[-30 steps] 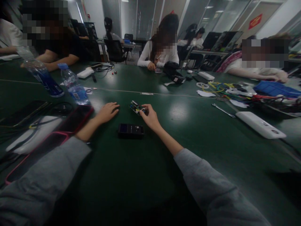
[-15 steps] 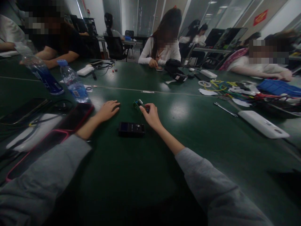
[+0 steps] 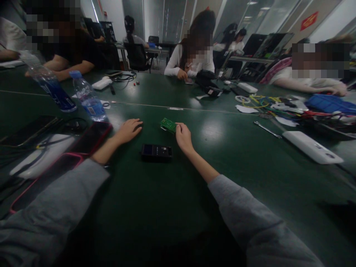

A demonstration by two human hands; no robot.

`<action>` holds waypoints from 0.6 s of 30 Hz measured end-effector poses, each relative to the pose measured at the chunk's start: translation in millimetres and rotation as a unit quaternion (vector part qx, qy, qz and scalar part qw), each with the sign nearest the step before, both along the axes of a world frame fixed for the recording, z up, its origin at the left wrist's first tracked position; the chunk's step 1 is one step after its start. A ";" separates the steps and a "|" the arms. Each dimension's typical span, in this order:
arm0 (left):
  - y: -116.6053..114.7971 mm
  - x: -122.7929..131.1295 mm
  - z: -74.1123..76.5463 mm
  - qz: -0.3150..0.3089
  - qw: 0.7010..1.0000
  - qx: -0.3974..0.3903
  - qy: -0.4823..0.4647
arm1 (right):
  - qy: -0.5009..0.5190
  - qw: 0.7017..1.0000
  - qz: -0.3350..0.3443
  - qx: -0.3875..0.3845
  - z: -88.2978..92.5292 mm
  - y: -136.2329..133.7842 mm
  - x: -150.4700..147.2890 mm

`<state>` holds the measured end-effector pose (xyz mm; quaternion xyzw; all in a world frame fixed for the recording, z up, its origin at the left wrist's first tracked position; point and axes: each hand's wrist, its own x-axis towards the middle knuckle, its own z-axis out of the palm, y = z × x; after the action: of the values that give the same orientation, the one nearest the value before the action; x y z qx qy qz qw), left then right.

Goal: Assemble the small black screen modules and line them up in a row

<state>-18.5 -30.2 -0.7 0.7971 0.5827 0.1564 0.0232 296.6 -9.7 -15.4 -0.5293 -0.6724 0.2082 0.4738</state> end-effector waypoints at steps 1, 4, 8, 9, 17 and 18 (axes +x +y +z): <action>-0.1 0.0 0.2 0.000 1.000 -0.001 0.000 | -0.007 1.000 -0.004 0.001 -1.1 1.3 0.7; 0.6 -0.4 -0.4 -0.001 1.000 -0.004 -0.001 | -0.015 1.000 -0.016 0.005 -3.7 4.1 3.1; 2.2 -1.1 -2.1 0.001 1.000 -0.002 -0.002 | -0.025 1.000 0.003 0.018 -2.3 1.0 3.2; 2.4 -1.2 -2.4 0.001 1.000 -0.002 -0.001 | -0.038 0.999 0.014 0.020 -0.6 -0.9 2.6; 1.6 0.0 -1.6 0.001 1.000 0.000 0.001 | -0.106 0.993 0.052 0.025 15.8 -25.6 22.7; 1.3 0.3 -1.5 0.002 1.000 0.001 0.000 | -0.110 0.993 0.045 0.025 16.2 -31.5 33.4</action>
<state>-18.1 -29.0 -2.2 0.7959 0.5843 0.1568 0.0218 330.0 -41.2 0.8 -0.5060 -0.7488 0.1526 0.3999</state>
